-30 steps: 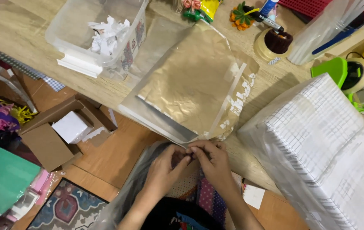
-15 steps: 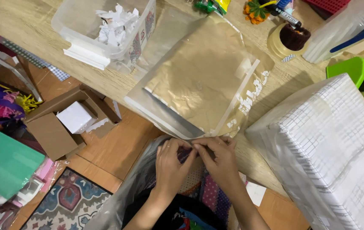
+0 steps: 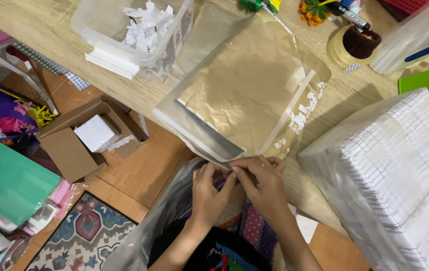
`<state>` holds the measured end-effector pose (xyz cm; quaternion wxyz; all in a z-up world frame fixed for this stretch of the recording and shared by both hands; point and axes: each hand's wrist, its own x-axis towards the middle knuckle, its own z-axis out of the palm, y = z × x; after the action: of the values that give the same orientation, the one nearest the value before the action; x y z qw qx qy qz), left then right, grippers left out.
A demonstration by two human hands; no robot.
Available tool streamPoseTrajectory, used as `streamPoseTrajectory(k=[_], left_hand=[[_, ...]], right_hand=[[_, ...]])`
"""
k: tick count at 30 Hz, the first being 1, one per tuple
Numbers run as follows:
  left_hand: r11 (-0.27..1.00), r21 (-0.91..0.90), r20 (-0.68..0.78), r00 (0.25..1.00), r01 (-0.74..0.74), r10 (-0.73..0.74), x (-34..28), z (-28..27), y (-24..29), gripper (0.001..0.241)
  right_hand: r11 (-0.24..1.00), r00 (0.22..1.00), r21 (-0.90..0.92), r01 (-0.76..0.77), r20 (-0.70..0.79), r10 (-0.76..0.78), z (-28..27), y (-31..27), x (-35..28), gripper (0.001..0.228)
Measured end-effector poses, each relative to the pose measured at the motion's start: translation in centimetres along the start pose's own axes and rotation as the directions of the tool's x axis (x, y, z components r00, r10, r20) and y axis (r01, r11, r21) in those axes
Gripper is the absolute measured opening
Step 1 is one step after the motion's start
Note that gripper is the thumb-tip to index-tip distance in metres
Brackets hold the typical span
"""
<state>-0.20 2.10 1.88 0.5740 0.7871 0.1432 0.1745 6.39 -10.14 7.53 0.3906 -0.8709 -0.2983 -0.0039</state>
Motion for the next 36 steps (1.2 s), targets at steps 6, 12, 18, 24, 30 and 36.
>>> streamPoseTrajectory(k=[6,12,18,24,30,36], left_hand=[[1.000,0.011,-0.036,0.999,-0.023,0.024,0.1,0.0,0.0,0.017],[1.000,-0.019,-0.052,0.999,-0.017,0.016,0.1,0.5,0.1,0.017],[0.998,-0.064,-0.109,0.994,-0.018,0.011,0.3,1.3,-0.5,0.017],[1.000,-0.004,-0.074,0.997,-0.019,0.019,0.6,1.4,-1.1,0.018],[0.969,0.239,0.002,0.998,-0.059,0.061,1.2,0.0,0.3,0.015],[0.864,0.481,0.029,0.988,-0.148,0.153,1.4,0.2,0.9,0.016]], right_hand=[[0.998,0.998,-0.029,0.047,-0.036,-0.049,0.2,-0.3,0.0,0.011],[0.992,0.993,-0.058,0.111,-0.026,-0.113,0.7,-0.1,0.1,0.011],[0.988,0.986,-0.037,0.148,-0.071,-0.150,1.0,-1.0,1.7,0.014],[0.975,0.971,-0.110,0.195,-0.115,-0.208,1.9,-0.1,1.9,0.011],[0.974,0.968,-0.117,0.192,-0.142,-0.208,2.0,-0.2,1.9,0.011],[0.972,0.959,-0.154,0.177,-0.193,-0.205,2.7,1.1,1.2,0.009]])
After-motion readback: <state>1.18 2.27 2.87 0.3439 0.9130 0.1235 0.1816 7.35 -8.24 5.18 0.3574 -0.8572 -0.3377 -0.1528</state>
